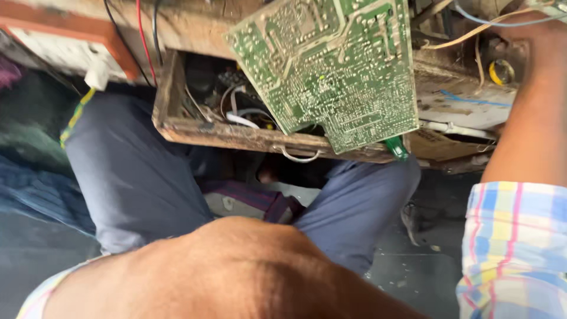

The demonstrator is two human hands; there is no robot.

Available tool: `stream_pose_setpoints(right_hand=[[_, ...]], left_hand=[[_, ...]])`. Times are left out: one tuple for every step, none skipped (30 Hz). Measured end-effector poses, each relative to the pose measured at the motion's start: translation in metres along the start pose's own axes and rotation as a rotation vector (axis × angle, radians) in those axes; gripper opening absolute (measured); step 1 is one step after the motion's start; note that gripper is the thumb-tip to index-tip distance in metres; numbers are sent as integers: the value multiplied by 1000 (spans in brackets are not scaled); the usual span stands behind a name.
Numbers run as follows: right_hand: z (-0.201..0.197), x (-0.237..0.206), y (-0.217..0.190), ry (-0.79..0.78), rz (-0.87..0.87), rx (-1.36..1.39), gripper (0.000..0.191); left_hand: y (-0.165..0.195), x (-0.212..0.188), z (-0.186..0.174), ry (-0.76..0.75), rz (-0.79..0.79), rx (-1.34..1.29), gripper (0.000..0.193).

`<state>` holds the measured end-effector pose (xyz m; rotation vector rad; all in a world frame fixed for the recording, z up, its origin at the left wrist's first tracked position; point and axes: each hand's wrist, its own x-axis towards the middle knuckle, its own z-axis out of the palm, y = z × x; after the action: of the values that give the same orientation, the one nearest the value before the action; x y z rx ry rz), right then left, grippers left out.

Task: The person sits on the floor holding a green circuit board against a workbench, soldering components on the board with a soldering iron while feeding solder wire from a spool. They then probe or adjust points on the board with a small metal tool and finally pick up a pair of pliers.

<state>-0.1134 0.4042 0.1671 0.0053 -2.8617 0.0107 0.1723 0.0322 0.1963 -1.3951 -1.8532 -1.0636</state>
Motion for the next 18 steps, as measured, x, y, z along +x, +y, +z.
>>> stream_pose_setpoints(right_hand=[[0,0,-1,-3,-11,3,25],[0,-1,-2,-13,-9,-6,26],[1,-1,-3,-16,-20,-9,26],[1,0,-2,-15,-24,-6,27],[3,0,-1,-15,-29,-7,27],[5,1,0,-10,-33,-2,28],[6,2,3,-5,-38,6,28],[9,2,5,5,-41,18,29],[11,2,8,11,-51,29,29],[17,-2,15,19,-55,47,30],[17,-3,22,32,-69,62,30],[18,-6,31,49,-83,85,31],[20,-14,39,64,-94,113,31],[20,-26,48,96,-108,162,32],[20,-42,56,130,-121,235,32],[21,-61,61,177,-137,323,33],[21,-85,66,237,-139,429,33],[25,-108,65,301,-132,571,34]], left_hand=[[-1,-1,2,16,-15,-6,12],[0,-3,5,31,-32,-14,12],[-1,-7,9,49,-45,-21,11],[-2,-13,12,79,-75,-32,11],[-8,-22,15,116,-114,-45,10],[-8,-31,18,147,-144,-53,10],[-12,-41,23,189,-195,-77,9],[-17,-51,29,238,-257,-108,9],[-24,-61,40,298,-332,-153,9],[-35,-70,53,347,-393,-206,8],[-42,-78,65,401,-461,-264,8],[-48,-87,79,445,-500,-308,13],[-51,-95,91,457,-584,-393,13],[-53,-101,104,465,-668,-481,13],[-55,-107,113,467,-751,-571,14],[-57,-111,120,422,-805,-598,19],[-59,-114,126,381,-853,-620,23],[-60,-115,129,342,-903,-642,28]])
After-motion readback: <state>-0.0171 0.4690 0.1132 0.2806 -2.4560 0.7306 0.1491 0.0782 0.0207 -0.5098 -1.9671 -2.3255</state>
